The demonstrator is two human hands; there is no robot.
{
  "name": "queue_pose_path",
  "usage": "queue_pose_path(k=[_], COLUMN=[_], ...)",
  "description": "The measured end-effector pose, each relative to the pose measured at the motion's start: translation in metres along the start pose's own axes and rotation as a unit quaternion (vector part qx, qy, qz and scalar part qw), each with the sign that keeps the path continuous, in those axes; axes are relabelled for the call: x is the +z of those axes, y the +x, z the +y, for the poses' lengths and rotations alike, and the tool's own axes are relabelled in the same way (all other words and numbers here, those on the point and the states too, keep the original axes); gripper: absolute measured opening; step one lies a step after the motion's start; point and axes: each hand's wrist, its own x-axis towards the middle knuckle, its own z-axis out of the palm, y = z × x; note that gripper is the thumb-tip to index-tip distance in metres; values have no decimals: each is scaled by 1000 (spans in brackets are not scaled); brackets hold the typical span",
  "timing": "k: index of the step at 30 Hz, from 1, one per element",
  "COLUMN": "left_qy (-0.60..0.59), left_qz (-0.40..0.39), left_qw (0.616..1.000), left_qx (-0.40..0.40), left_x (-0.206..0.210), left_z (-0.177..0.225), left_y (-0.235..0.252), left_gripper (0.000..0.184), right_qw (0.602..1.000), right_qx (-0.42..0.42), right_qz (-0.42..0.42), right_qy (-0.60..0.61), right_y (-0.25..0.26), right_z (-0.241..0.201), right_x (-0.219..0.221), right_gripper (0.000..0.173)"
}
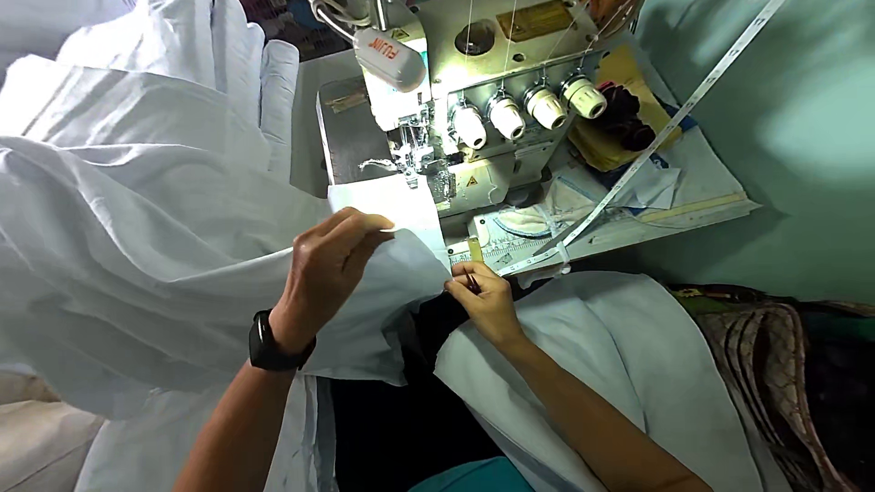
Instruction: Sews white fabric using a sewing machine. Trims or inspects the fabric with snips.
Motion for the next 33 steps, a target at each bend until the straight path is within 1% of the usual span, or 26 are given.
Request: queue_pose_path(k=[2,4,6,9,12,14,15,16,17,18,19,20,22,23,24,26,28,30,33], left_qy=[6,5,-4,-36,-88,-86,-79,-67,-46,-11,43,112,249,294,311,279,231,178,117], left_qz=[-3,0,11,-8,-45,-63,-58,-44,-30,-21,-19,-21,-5,7,18,23,19,-3,-48], left_qw=[1000,999,998,997,995,994,994,994,995,996,996,991,967,954,948,956,967,977,984], left_qx=[8,32,57,69,21,-30,-56,-78,-89,-88,-79,-63,-48,-57,-71,-92,-104,-116,-125], left_x=[1,7,17,30,29,26,26,27,28,28,30,36,56,68,77,83,77,65,47], left_z=[-7,-16,-27,-50,-61,-54,-49,-45,-39,-32,-25,-16,4,11,13,7,-1,-8,-28], left_y=[4,12,27,45,49,47,45,43,41,39,36,31,16,8,3,0,7,16,31], left_gripper=[17,16,18,18,14,11,9,9,9,7,8,13,22,26,30,33,31,31,33], right_qw=[998,992,988,985,980,979,979,978,975,974,977,981,985,986,987,987,987,989,989], right_qx=[53,92,109,105,119,131,137,147,153,149,127,90,9,-17,-33,-44,-58,-63,-78], right_qz=[-6,-1,15,35,14,0,-10,-26,-49,-73,-92,-109,-118,-107,-93,-59,-43,-36,-13], right_qy=[43,85,110,130,157,156,151,149,151,153,145,135,123,125,131,144,142,132,123], right_y=[2,4,4,1,-7,-11,-12,-12,-12,-13,-15,-19,-25,-25,-25,-23,-19,-11,7], right_z=[-4,-7,-8,-5,-9,-11,-12,-13,-13,-11,-9,-7,-2,-3,-5,-16,-26,-32,-34], right_x=[2,2,4,8,4,1,0,-2,-3,-4,-5,-7,-12,-14,-14,-13,-11,-5,5], right_gripper=[14,11,12,19,26,23,17,16,21,19,8,6,13,13,11,6,9,13,11])
